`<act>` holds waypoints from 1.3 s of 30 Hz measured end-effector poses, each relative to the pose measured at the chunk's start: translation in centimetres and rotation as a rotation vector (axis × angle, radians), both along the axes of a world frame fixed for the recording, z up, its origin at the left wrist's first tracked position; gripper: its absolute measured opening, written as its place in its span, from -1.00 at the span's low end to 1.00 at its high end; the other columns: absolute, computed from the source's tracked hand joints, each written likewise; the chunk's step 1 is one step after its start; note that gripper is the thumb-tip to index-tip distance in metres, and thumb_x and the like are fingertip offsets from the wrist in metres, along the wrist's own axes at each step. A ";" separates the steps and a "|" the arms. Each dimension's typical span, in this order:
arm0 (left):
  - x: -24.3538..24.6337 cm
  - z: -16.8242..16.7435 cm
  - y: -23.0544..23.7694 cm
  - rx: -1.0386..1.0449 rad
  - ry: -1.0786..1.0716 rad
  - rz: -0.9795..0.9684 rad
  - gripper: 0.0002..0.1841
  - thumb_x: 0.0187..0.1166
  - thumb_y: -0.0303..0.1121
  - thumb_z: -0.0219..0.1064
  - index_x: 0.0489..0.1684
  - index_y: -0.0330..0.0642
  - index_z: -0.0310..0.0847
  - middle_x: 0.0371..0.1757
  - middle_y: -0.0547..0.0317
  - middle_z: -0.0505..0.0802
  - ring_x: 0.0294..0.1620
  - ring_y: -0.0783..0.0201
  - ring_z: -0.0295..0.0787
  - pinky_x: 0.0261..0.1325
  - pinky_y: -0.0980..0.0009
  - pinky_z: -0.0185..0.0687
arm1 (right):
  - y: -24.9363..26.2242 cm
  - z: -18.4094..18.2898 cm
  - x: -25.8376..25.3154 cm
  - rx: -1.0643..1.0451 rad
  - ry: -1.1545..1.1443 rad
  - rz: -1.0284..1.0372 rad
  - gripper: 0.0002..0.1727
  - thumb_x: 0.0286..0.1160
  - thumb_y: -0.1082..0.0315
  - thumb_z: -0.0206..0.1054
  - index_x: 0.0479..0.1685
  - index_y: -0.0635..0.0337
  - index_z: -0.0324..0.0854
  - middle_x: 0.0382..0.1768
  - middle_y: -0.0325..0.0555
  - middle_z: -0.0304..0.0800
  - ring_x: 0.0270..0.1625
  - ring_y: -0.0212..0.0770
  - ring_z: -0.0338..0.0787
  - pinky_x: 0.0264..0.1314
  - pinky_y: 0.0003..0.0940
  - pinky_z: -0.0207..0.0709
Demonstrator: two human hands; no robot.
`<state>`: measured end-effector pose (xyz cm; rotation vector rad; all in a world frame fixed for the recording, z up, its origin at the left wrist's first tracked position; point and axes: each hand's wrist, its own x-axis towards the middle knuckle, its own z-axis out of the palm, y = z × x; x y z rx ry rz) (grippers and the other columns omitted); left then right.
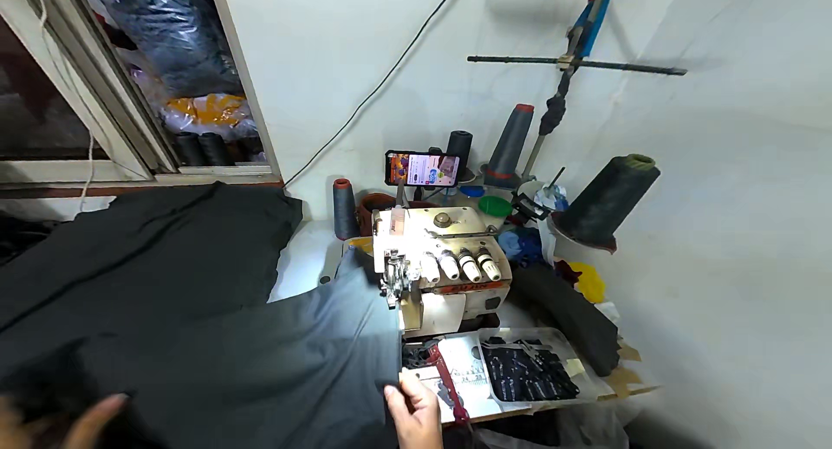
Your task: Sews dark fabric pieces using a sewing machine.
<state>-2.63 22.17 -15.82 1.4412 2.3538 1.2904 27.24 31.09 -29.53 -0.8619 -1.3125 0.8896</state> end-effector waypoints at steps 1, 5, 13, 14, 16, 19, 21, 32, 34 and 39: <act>-2.3 -2.9 0.2 -0.057 0.092 -0.077 -0.20 0.61 -0.24 0.38 0.63 -0.73 0.07 0.58 -0.83 0.27 0.43 -0.48 0.54 0.45 -0.09 0.57 | -1.1 -0.5 -0.1 0.012 -0.038 0.002 -0.83 0.35 0.56 0.27 -0.41 0.46 0.78 -0.37 -0.04 0.83 -0.19 -0.45 0.80 0.00 -0.55 0.66; -1.6 -7.7 0.4 -0.241 0.146 -0.339 -0.41 0.58 -0.26 0.42 0.40 -0.62 0.43 0.39 -0.78 0.49 0.25 -0.57 0.61 0.28 -0.34 0.57 | -5.2 -4.6 0.5 0.110 -0.224 0.082 -0.77 0.45 0.50 0.31 -0.42 0.53 0.76 -0.35 0.20 0.84 -0.18 -0.16 0.85 0.03 -0.35 0.71; 0.5 -12.9 1.2 -0.194 0.431 -0.337 -0.85 0.38 -0.62 0.25 -0.20 -0.45 0.71 -0.19 -0.33 0.79 -0.03 -0.43 0.74 0.09 -0.40 0.53 | -8.3 -10.3 2.7 -0.094 -0.374 0.089 -0.84 0.31 0.50 0.46 -0.23 0.46 0.82 -0.18 0.13 0.89 -0.03 -0.20 0.88 0.18 -0.38 0.71; 0.6 -13.0 1.2 -0.184 0.435 -0.327 -0.86 0.38 -0.63 0.25 -0.22 -0.46 0.70 -0.21 -0.32 0.79 -0.05 -0.42 0.75 0.07 -0.39 0.54 | -8.4 -10.5 2.7 -0.134 -0.379 0.075 -0.82 0.29 0.48 0.48 -0.21 0.44 0.83 -0.16 0.13 0.89 -0.01 -0.18 0.88 0.19 -0.35 0.70; 0.7 -13.2 1.3 -0.170 0.432 -0.317 -0.86 0.37 -0.66 0.26 -0.21 -0.48 0.69 -0.21 -0.33 0.78 -0.06 -0.42 0.74 0.07 -0.37 0.56 | -8.4 -10.8 2.4 -0.187 -0.367 0.052 -0.82 0.29 0.45 0.48 -0.21 0.40 0.85 -0.15 0.13 0.90 0.02 -0.16 0.87 0.21 -0.31 0.69; 0.6 -13.4 1.3 -0.150 0.433 -0.319 -0.88 0.38 -0.69 0.31 -0.20 -0.50 0.69 -0.21 -0.35 0.78 -0.06 -0.42 0.74 0.08 -0.37 0.57 | -8.4 -11.2 2.4 -0.213 -0.333 0.038 -0.85 0.33 0.43 0.45 -0.31 0.34 0.88 -0.15 0.07 0.92 0.02 -0.23 0.88 0.20 -0.38 0.69; 0.3 -13.5 1.2 -0.127 0.428 -0.310 -0.88 0.37 -0.69 0.32 -0.20 -0.48 0.69 -0.22 -0.31 0.77 -0.11 -0.36 0.75 0.04 -0.31 0.60 | -8.7 -11.1 2.6 -0.232 -0.291 0.041 -0.87 0.35 0.45 0.45 -0.35 0.34 0.88 -0.20 0.00 0.91 -0.03 -0.34 0.86 0.16 -0.48 0.68; -1.0 -13.1 -1.0 -0.115 0.284 -0.065 -0.90 0.48 -0.67 0.29 -0.16 -0.54 0.64 -0.19 -0.42 0.74 -0.18 -0.37 0.70 -0.07 -0.33 0.53 | -12.3 -8.5 3.4 -0.151 -0.232 0.031 -0.93 0.21 0.48 0.56 -0.47 0.30 0.82 -0.34 -0.12 0.86 -0.14 -0.45 0.81 0.01 -0.63 0.66; -1.1 -13.1 -0.9 -0.125 0.290 -0.076 -0.92 0.48 -0.68 0.30 -0.18 -0.53 0.64 -0.22 -0.40 0.74 -0.19 -0.36 0.69 -0.07 -0.33 0.53 | -12.3 -8.5 3.4 -0.184 -0.210 0.049 -0.90 0.29 0.44 0.54 -0.45 0.30 0.83 -0.31 -0.13 0.86 -0.11 -0.46 0.81 0.05 -0.63 0.65; -1.0 -13.0 -0.7 -0.152 0.308 -0.097 -0.92 0.47 -0.68 0.31 -0.19 -0.53 0.64 -0.21 -0.40 0.74 -0.15 -0.39 0.70 -0.05 -0.35 0.52 | -12.3 -8.6 3.2 -0.218 -0.206 0.038 -0.89 0.27 0.47 0.49 -0.53 0.29 0.78 -0.32 -0.13 0.81 -0.09 -0.46 0.77 0.01 -0.64 0.62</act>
